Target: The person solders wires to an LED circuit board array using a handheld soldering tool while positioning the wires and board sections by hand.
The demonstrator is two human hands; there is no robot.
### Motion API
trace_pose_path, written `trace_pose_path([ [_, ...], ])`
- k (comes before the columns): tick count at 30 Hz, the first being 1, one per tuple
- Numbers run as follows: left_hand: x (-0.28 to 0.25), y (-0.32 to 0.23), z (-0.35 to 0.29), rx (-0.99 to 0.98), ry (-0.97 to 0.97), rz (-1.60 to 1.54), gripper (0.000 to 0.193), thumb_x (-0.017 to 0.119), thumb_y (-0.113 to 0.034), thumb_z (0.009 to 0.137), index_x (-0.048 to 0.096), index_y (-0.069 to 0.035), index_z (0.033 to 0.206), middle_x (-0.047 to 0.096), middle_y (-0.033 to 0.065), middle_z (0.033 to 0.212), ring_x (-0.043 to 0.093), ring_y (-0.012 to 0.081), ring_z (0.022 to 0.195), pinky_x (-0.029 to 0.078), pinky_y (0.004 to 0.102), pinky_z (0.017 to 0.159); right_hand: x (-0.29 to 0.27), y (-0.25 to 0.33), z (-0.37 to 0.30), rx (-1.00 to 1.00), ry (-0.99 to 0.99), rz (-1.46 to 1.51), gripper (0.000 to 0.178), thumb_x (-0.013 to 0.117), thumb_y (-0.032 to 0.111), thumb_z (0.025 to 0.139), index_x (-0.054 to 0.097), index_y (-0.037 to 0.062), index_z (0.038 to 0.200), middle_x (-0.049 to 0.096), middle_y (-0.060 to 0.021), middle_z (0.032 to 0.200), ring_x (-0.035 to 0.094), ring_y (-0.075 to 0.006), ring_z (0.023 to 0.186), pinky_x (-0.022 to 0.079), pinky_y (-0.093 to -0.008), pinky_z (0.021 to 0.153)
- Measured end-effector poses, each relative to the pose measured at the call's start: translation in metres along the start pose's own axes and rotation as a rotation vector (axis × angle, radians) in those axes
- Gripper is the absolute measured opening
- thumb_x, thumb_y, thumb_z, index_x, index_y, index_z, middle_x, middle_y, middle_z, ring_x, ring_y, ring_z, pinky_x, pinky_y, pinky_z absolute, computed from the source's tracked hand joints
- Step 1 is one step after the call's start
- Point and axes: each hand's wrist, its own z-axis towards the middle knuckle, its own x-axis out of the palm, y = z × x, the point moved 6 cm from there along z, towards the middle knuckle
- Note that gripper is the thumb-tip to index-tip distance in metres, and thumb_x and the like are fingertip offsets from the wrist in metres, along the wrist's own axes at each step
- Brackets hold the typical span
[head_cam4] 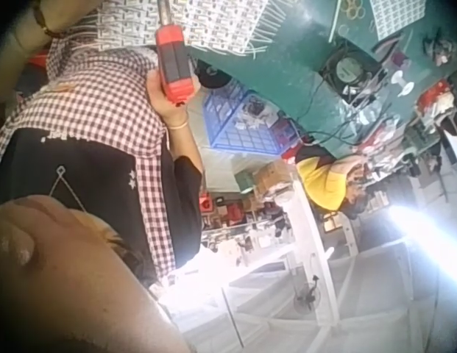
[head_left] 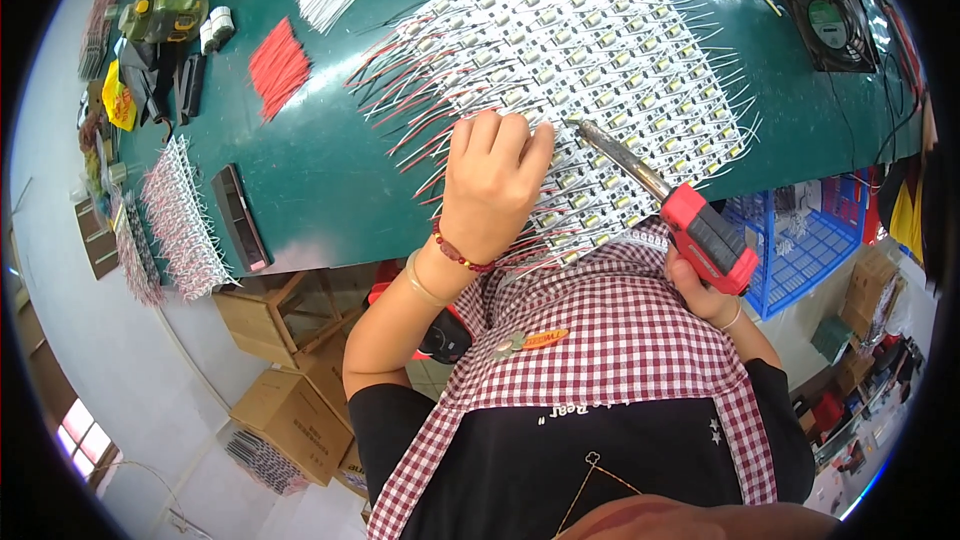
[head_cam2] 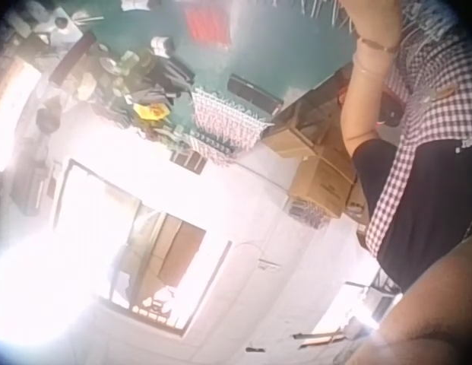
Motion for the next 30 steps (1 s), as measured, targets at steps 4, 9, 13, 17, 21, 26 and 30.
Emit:
trace_pose_path([
  [4,0.001,0.001,0.001,-0.002,0.002,-0.03,0.031,0.063,-0.001,0.071,0.069,-0.005,0.1,0.047,0.0042,0.078,0.05,0.0209,0.075,0.04,0.035,0.067,0.003,0.002,0.003,-0.001,0.006,-0.016,0.015,0.069,0.01,0.076,0.068,0.0017,0.089,0.065,-0.01,0.078,0.063,-0.0272,0.067,0.05,-0.0349,0.062],
  [9,0.001,0.0,0.003,0.018,0.031,-0.053,0.029,0.063,0.0,0.071,0.068,-0.003,0.1,0.048,0.0053,0.08,0.05,0.0215,0.076,0.042,0.0354,0.068,0.001,0.018,0.012,-0.104,-0.035,-0.086,0.017,0.07,0.011,0.076,0.068,0.0022,0.09,0.065,-0.0102,0.078,0.063,-0.0269,0.065,0.05,-0.0348,0.06],
  [13,0.003,-0.001,0.005,0.012,0.062,-0.05,0.029,0.062,0.0,0.071,0.068,-0.003,0.099,0.047,0.0058,0.08,0.05,0.0221,0.076,0.042,0.0354,0.068,0.002,0.039,0.021,-0.273,-0.065,-0.295,0.019,0.071,0.012,0.075,0.068,0.0024,0.091,0.065,-0.0108,0.077,0.063,-0.0273,0.062,0.049,-0.035,0.056],
  [17,0.002,-0.003,0.008,0.024,0.072,-0.036,0.026,0.062,0.0,0.072,0.067,-0.001,0.098,0.047,0.0068,0.08,0.049,0.0231,0.076,0.042,0.0355,0.068,0.001,0.034,0.014,-0.316,-0.09,-0.275,0.019,0.071,0.011,0.074,0.068,0.0022,0.09,0.065,-0.0111,0.077,0.063,-0.0284,0.063,0.05,-0.0355,0.056],
  [21,0.002,-0.005,0.009,0.038,0.094,-0.011,0.025,0.062,-0.001,0.073,0.066,0.0,0.097,0.047,0.0077,0.082,0.049,0.0237,0.077,0.042,0.0356,0.068,0.001,0.023,0.011,-0.225,-0.022,-0.18,0.018,0.071,0.011,0.073,0.068,0.0022,0.089,0.066,-0.0116,0.077,0.064,-0.0294,0.064,0.051,-0.0357,0.057],
  [26,0.002,-0.006,0.01,0.04,0.12,0.015,0.026,0.061,-0.002,0.073,0.066,0.001,0.098,0.047,0.0083,0.084,0.049,0.0243,0.079,0.042,0.0361,0.07,0.002,0.038,0.023,-0.281,-0.044,-0.221,0.019,0.07,0.01,0.072,0.068,0.0014,0.089,0.066,-0.0119,0.077,0.064,-0.0299,0.064,0.051,-0.0351,0.057],
  [30,0.002,-0.009,0.013,0.05,0.154,0.045,0.027,0.06,-0.001,0.073,0.065,0.001,0.099,0.048,0.0087,0.085,0.049,0.0244,0.08,0.042,0.0363,0.071,0.004,0.018,0.01,-0.19,-0.038,-0.186,0.018,0.069,0.01,0.073,0.068,0.0014,0.089,0.067,-0.0117,0.078,0.064,-0.0288,0.063,0.052,-0.0347,0.058],
])
